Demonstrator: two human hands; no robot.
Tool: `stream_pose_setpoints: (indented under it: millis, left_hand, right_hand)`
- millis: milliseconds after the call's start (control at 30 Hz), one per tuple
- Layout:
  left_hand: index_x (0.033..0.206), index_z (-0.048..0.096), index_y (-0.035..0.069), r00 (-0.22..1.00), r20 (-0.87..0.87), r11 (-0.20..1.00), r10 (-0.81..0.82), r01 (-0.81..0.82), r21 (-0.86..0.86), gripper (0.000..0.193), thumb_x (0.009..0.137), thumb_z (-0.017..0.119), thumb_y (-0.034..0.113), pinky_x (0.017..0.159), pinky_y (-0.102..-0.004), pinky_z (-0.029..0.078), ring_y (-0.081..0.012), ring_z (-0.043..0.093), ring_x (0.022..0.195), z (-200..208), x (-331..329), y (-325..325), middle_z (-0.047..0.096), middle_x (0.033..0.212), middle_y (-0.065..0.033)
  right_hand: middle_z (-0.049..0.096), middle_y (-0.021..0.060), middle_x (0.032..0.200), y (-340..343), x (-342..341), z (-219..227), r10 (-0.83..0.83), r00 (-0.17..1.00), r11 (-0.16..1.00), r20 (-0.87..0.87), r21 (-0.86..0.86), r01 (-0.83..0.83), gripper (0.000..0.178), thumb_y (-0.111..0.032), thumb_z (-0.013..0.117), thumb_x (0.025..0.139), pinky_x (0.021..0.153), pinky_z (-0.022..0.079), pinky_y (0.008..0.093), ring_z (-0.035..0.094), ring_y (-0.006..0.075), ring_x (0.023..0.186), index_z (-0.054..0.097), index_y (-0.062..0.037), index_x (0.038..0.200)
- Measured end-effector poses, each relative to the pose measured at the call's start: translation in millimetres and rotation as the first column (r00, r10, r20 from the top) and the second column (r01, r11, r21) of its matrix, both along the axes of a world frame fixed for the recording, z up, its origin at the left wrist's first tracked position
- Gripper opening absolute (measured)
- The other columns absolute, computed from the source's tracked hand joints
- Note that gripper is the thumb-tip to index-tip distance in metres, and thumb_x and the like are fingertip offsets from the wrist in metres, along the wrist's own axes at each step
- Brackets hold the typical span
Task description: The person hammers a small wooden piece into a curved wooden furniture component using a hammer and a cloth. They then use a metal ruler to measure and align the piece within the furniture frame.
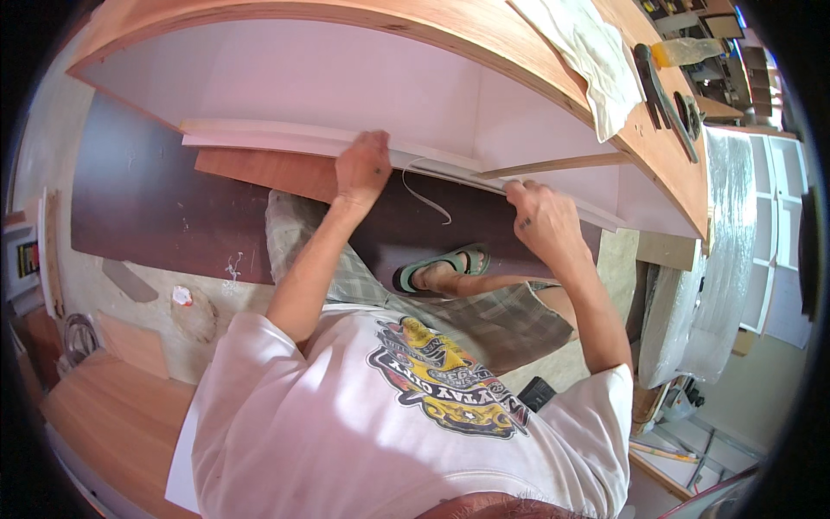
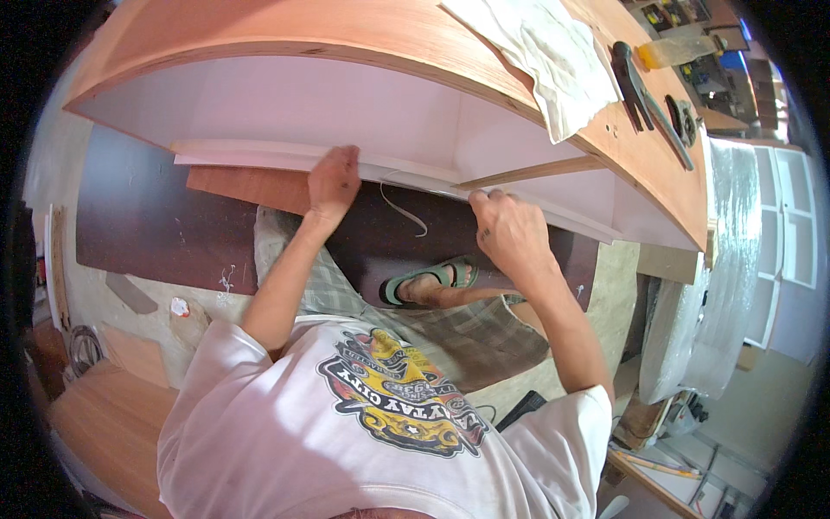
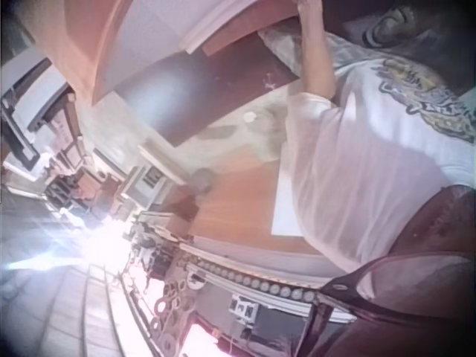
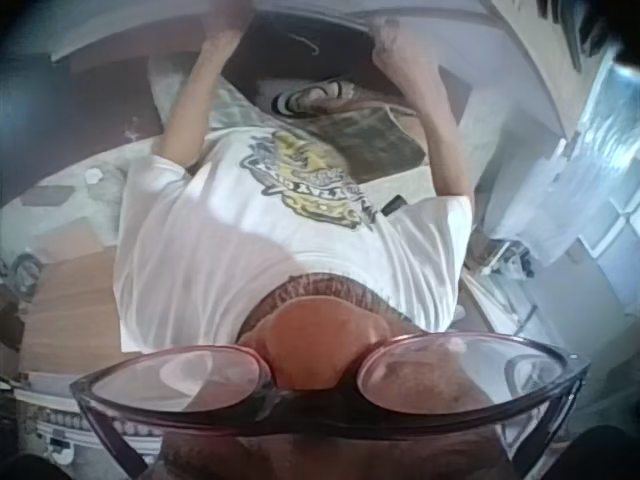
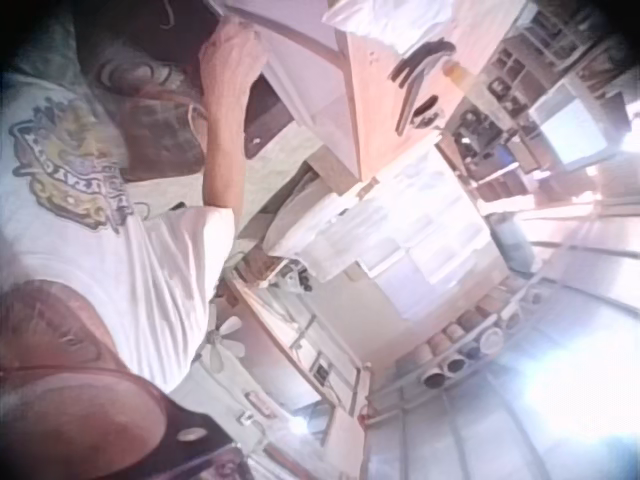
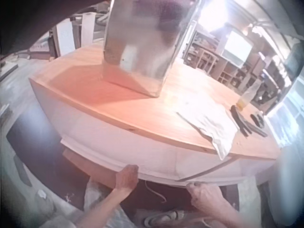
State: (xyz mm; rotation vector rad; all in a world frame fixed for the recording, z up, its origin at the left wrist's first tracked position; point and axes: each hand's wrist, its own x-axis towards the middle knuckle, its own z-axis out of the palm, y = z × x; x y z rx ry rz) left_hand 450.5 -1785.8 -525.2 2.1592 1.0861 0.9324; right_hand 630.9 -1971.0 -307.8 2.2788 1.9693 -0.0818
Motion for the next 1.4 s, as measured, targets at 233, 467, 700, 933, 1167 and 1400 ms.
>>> stream_pose_setpoints:
  millis: [233, 467, 700, 933, 1167, 1400]
  left_hand:
    - [0.13, 0.063, 0.003, 0.914, 0.065, 0.909, -0.401, 0.388, 0.152, 0.043, 0.087, 0.068, 0.006, 0.1, -0.0455, 0.05, -0.0354, 0.059, 0.117, 37, -33, 10, 0.068, 0.115, -0.0137]
    - [0.135, 0.059, 0.007, 0.817, -0.233, 0.802, -0.527, 0.569, 0.184, 0.047, 0.09, 0.07, 0.01, 0.113, -0.0477, 0.042, -0.0333, 0.051, 0.134, 8, -12, 23, 0.062, 0.131, -0.0115]
    - [0.134, 0.06, 0.006, 0.805, -0.364, 0.78, -0.469, 0.571, 0.257, 0.043, 0.092, 0.069, 0.014, 0.109, -0.0439, 0.042, -0.0281, 0.054, 0.127, 6, -9, 24, 0.062, 0.127, -0.0109]
    - [0.133, 0.061, 0.006, 0.811, -0.445, 0.788, -0.381, 0.536, 0.303, 0.044, 0.089, 0.065, 0.012, 0.097, -0.0396, 0.046, -0.0235, 0.065, 0.106, -10, 8, 24, 0.067, 0.115, -0.0068]
    - [0.135, 0.06, 0.004, 0.787, -0.454, 0.78, -0.418, 0.567, 0.264, 0.048, 0.091, 0.07, 0.018, 0.104, -0.041, 0.044, -0.0251, 0.062, 0.113, -9, 6, 23, 0.066, 0.119, -0.0083]
    - [0.133, 0.061, 0.003, 0.794, -0.406, 0.785, -0.452, 0.57, 0.242, 0.046, 0.092, 0.069, 0.021, 0.102, -0.0407, 0.045, -0.0253, 0.062, 0.112, -12, 7, 27, 0.066, 0.117, -0.0093]
  right_hand:
    - [0.067, 0.0137, 0.082, 50, 15, 5, 0.216, 0.962, 0.976, 0.164, -0.038, -0.213, 0.011, -0.005, 0.066, 0.08, 0.071, 0.056, 0.0468, 0.071, 0.0333, 0.082, 0.065, -0.0068, 0.091]
    - [0.067, 0.0136, 0.086, 96, 45, -37, 0.353, 0.934, 0.931, 0.053, -0.117, -0.345, 0.009, -0.007, 0.062, 0.085, 0.075, 0.055, 0.0472, 0.07, 0.0336, 0.091, 0.068, -0.0074, 0.093]
    - [0.071, 0.0151, 0.088, 108, 54, -62, 0.362, 0.93, 0.913, 0.062, -0.223, -0.341, 0.01, -0.008, 0.059, 0.089, 0.074, 0.056, 0.0473, 0.072, 0.0351, 0.087, 0.068, -0.0066, 0.092]
    - [0.071, 0.0132, 0.083, 112, 47, -60, 0.427, 0.901, 0.884, 0.08, -0.246, -0.397, 0.007, -0.009, 0.062, 0.088, 0.069, 0.057, 0.0468, 0.073, 0.0347, 0.082, 0.068, -0.0063, 0.09]
    - [0.069, 0.0139, 0.083, 118, 45, -61, 0.486, 0.869, 0.85, 0.092, -0.282, -0.445, 0.008, -0.009, 0.063, 0.086, 0.069, 0.057, 0.0451, 0.072, 0.0332, 0.082, 0.064, -0.0053, 0.093]
    - [0.072, 0.0145, 0.08, 118, 45, -49, 0.437, 0.898, 0.845, 0.056, -0.367, -0.389, 0.005, -0.008, 0.068, 0.082, 0.071, 0.058, 0.0457, 0.073, 0.034, 0.08, 0.068, -0.0054, 0.087]
